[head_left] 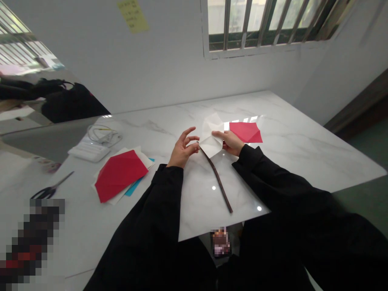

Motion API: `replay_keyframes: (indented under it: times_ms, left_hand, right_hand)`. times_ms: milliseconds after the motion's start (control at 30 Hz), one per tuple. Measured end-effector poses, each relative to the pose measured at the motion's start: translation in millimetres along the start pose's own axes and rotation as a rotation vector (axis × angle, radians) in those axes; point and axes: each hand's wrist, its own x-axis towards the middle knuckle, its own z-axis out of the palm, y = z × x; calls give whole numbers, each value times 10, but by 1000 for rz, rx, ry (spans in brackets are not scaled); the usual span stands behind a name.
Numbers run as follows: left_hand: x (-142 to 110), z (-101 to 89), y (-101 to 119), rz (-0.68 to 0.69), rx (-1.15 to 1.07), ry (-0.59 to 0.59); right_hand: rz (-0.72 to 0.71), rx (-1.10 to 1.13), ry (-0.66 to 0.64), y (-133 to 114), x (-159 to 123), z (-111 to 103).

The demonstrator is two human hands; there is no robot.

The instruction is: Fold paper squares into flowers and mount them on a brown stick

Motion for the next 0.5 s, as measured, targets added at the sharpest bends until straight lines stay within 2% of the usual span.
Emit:
replay_keyframes:
  times_ms: [133,267,500]
  left_hand:
    - [-11,1,10,74,90,-37]
    - [9,12,-14,161,242,6]
    - [4,45,-17,253,304,31]
  right_hand:
    - [54,129,36,-41,-24,5]
    - [76,146,17,-35,-15,5]
    - [88,125,-45,-25,-37,26]
